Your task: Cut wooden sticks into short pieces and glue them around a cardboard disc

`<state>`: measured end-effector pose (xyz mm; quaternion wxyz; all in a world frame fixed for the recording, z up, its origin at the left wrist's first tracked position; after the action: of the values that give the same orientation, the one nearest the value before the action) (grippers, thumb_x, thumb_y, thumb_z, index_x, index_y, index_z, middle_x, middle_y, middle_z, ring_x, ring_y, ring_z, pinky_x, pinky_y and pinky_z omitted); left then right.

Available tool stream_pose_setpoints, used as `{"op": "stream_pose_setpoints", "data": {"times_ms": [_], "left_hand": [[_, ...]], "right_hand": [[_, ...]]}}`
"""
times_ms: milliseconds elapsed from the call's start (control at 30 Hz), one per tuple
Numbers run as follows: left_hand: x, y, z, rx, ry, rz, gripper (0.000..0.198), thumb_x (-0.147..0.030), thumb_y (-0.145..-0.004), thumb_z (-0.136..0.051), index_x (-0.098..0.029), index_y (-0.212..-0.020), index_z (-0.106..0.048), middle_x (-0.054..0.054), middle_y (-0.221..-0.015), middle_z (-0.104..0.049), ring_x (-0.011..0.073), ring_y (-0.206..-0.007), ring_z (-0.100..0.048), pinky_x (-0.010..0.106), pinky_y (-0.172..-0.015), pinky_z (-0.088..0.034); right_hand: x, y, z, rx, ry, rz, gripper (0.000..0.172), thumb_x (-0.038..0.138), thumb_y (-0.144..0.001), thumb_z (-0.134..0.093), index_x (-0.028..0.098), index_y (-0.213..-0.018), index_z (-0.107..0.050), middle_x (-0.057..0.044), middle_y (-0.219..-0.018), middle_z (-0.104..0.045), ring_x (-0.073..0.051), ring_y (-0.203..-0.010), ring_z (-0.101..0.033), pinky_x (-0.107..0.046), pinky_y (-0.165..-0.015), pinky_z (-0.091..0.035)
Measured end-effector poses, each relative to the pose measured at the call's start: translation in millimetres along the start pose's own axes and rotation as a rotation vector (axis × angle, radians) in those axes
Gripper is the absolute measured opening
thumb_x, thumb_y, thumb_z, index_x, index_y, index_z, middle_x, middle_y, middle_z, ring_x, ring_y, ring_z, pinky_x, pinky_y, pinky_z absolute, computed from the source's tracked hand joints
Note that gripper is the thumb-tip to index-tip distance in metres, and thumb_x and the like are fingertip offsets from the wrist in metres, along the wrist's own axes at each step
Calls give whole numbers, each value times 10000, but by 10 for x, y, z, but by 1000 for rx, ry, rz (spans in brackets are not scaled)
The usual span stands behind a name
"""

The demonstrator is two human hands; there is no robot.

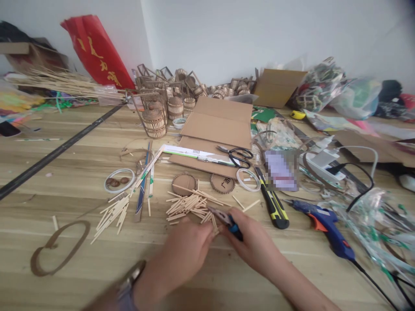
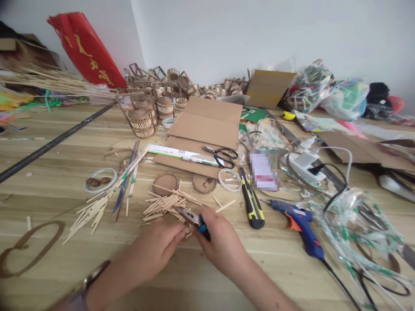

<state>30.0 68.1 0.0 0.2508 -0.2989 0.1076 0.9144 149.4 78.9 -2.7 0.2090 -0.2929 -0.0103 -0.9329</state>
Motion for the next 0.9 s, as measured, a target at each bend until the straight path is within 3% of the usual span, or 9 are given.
{"op": "stream_pose_setpoints", "data": {"times_ms": [133,300,400,500,633,800,900], "left_hand": [[46,-5,35,140,292,-47,311,-315,-977,-361,-198,-755,-546,-13,-647,-598,148,-656,-563,235,-637,-384],[75,-3,135,118,515,11,310,-372,-975,-355,-199,-783,-526,-48,-567,-533,118,-565,-509,218,-603,-380],[181,-14,207,34,650,88,291,-387,-969,-363,-202,-820,-531,-55,-565,-539,114,-545,-504,211,-579,-387],[279,-35,217,-39,619,159,281,-370,-948,-405,-200,-757,-523,-30,-623,-594,131,-608,-561,219,-598,-410],[297,-58,265,-179,380,165,266,-352,-922,-445,-195,-747,-568,11,-738,-634,167,-714,-581,240,-613,-417],[167,-29,394,-376,284,33,206,-282,-907,-454,-186,-836,-622,63,-951,-677,207,-971,-582,316,-875,-422],[126,-16,329,-321,337,70,192,-279,-891,-463,-191,-827,-622,49,-879,-684,204,-893,-604,305,-810,-432]], "right_hand": [[36,-11,117,25,-261,59,116,230,-895,-468,217,-782,-487,4,-700,-560,-150,-614,-525,-230,-560,-416],[-10,15,211,27,-345,72,133,264,-901,-491,208,-782,-507,5,-702,-559,-147,-622,-528,-232,-569,-430],[-55,19,284,-10,-327,60,156,293,-914,-484,208,-786,-514,5,-701,-558,-149,-630,-538,-233,-578,-440],[-63,22,288,-43,-262,51,136,261,-916,-472,210,-802,-525,-1,-719,-578,-151,-646,-556,-233,-601,-446],[-15,51,138,20,-243,70,87,195,-903,-462,215,-941,-538,-20,-796,-638,-160,-689,-599,-237,-628,-457],[34,94,10,95,-256,63,319,71,-813,-471,236,-1084,-504,-44,-947,-681,-190,-849,-650,-269,-718,-487],[65,109,-10,111,-286,70,420,34,-757,-463,234,-1126,-472,-73,-1023,-680,-201,-924,-658,-291,-761,-508]]}}
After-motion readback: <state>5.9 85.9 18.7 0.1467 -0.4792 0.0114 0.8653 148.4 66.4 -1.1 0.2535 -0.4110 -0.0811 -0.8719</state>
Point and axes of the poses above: each hand's wrist, its own y-axis away from the middle knuckle, its own z-axis out of the back of the hand, x = y × z, the point moved 7 cm from there along -y, towards the middle knuckle
